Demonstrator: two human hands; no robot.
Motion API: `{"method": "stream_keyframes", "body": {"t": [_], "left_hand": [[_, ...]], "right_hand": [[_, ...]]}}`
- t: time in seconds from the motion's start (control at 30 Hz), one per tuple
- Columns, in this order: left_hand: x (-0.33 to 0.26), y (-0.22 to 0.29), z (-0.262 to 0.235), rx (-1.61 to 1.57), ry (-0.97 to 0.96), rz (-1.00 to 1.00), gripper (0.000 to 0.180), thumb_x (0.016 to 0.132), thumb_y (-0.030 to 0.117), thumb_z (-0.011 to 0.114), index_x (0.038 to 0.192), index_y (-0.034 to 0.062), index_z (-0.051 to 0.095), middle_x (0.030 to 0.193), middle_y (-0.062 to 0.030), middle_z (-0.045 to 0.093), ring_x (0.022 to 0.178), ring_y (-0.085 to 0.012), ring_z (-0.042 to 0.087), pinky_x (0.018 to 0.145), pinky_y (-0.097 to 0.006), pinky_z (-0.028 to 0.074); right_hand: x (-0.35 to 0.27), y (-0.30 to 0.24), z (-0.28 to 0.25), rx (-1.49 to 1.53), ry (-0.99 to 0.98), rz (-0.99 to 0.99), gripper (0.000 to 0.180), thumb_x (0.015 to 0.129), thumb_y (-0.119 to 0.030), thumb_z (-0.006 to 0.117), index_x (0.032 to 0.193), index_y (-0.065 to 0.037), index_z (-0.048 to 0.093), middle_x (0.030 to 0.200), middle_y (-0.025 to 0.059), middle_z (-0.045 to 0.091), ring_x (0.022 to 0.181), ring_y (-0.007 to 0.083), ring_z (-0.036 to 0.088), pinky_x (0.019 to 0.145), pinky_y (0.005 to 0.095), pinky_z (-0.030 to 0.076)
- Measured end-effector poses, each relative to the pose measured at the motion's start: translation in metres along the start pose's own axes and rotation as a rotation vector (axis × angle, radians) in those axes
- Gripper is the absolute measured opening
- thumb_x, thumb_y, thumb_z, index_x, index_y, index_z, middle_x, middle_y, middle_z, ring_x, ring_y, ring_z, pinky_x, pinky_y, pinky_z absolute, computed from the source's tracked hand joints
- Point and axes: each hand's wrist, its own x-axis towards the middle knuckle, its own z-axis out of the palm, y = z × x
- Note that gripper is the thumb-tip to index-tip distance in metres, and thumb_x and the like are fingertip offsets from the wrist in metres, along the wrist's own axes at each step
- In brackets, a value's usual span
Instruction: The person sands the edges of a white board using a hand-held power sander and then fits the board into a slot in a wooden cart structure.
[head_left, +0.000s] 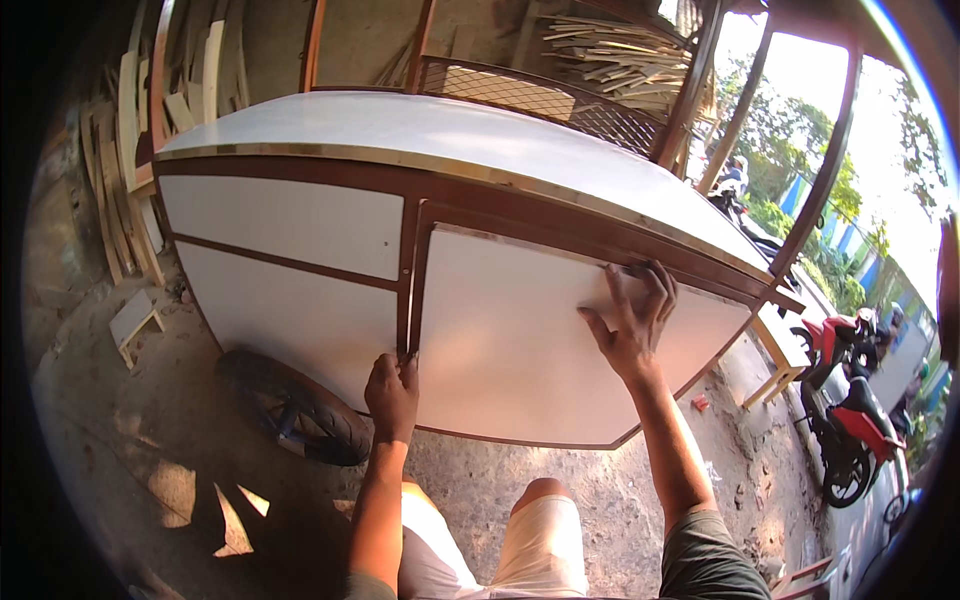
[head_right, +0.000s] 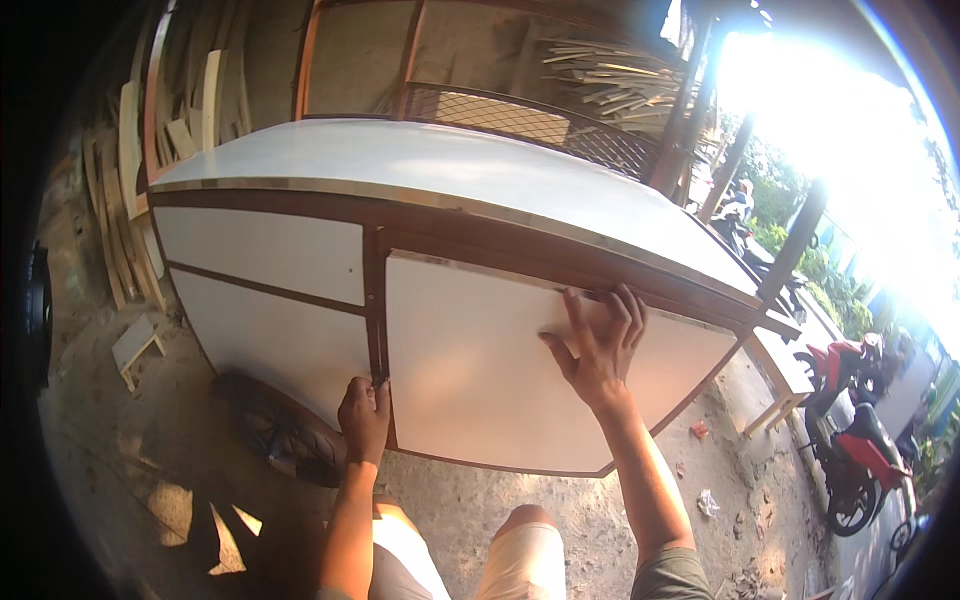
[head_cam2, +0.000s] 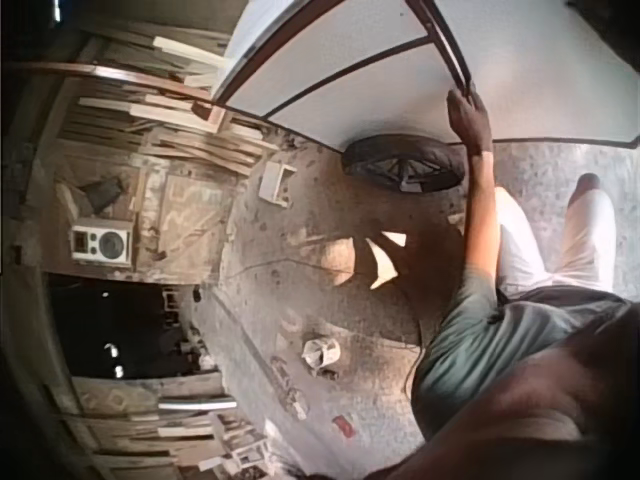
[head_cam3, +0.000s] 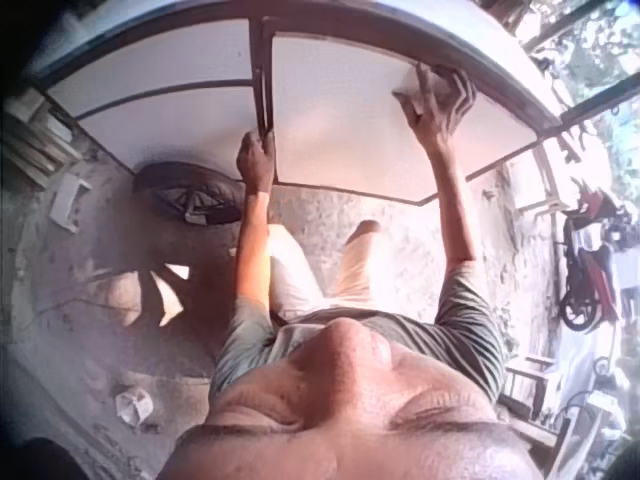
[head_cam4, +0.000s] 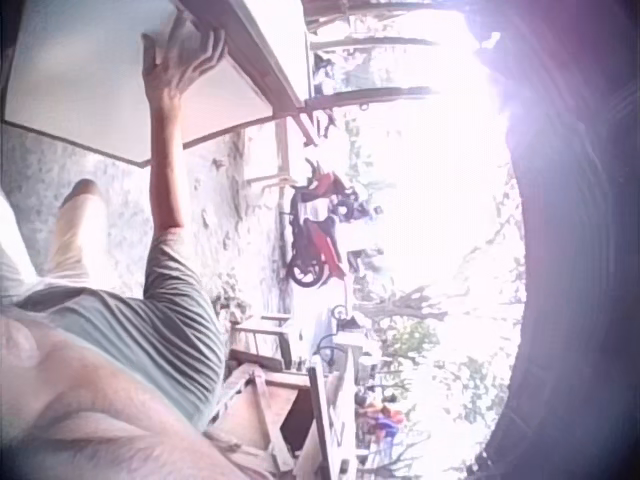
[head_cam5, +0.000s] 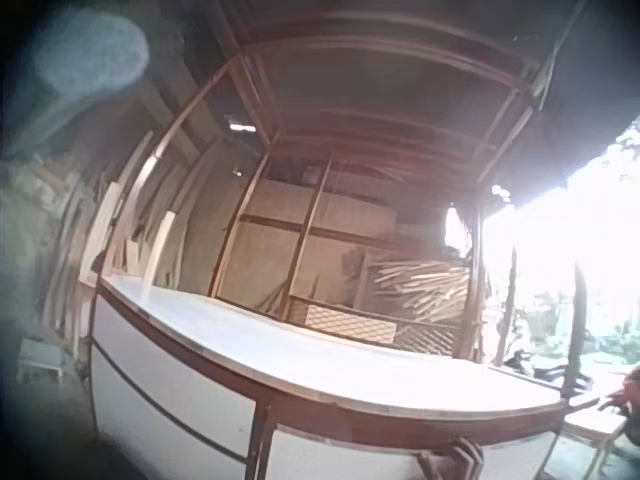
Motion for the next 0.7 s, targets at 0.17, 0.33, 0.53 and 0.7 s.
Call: {"method": "stream_keyframes", "body": {"t": [0.17, 0.33, 0.53, 0.7], "left_hand": [[0.005, -0.014, -0.012, 0.287, -0.06, 0.033, 0.032, 0.094, 0.033, 0.069, 0.08, 0.0049, 0.062, 0.073, -0.0131, 0.07, 0.066, -0.0342, 0.069, 0.061, -0.044, 0.054], [0.007, -0.008, -0.014, 0.379, -0.08, 0.152, 0.026, 0.095, 0.027, 0.067, 0.079, 0.0059, 0.064, 0.07, -0.0118, 0.069, 0.065, -0.0336, 0.069, 0.061, -0.044, 0.053], [0.033, 0.037, -0.03, 0.044, -0.064, 0.177, 0.016, 0.095, 0.018, 0.065, 0.092, 0.0023, 0.064, 0.082, -0.0127, 0.07, 0.073, -0.0312, 0.068, 0.065, -0.044, 0.052], [0.048, 0.034, -0.021, 0.07, -0.182, 0.263, 0.006, 0.092, 0.006, 0.059, 0.092, -0.0004, 0.06, 0.086, -0.0158, 0.065, 0.078, -0.0369, 0.064, 0.07, -0.046, 0.05]], "right_hand": [[0.002, 0.004, 0.012, 0.054, 0.043, -0.004, 0.067, 0.081, -0.049, 0.079, 0.14, -0.023, 0.058, 0.134, 0.0177, 0.045, 0.131, 0.0421, 0.039, 0.11, 0.0619, 0.031], [-0.006, 0.011, 0.016, 0.125, 0.082, 0.033, 0.075, 0.086, -0.052, 0.073, 0.146, -0.015, 0.049, 0.142, 0.0204, 0.043, 0.14, 0.0459, 0.034, 0.114, 0.061, 0.03], [-0.013, 0.022, 0.011, 0.113, 0.056, 0.069, 0.077, 0.087, -0.053, 0.071, 0.143, -0.006, 0.046, 0.147, 0.0201, 0.042, 0.143, 0.042, 0.035, 0.116, 0.0564, 0.031], [-0.011, 0.022, 0.01, 0.137, 0.056, 0.091, 0.073, 0.088, -0.051, 0.071, 0.141, -0.007, 0.048, 0.147, 0.0188, 0.043, 0.142, 0.0404, 0.036, 0.115, 0.0555, 0.032]]}}
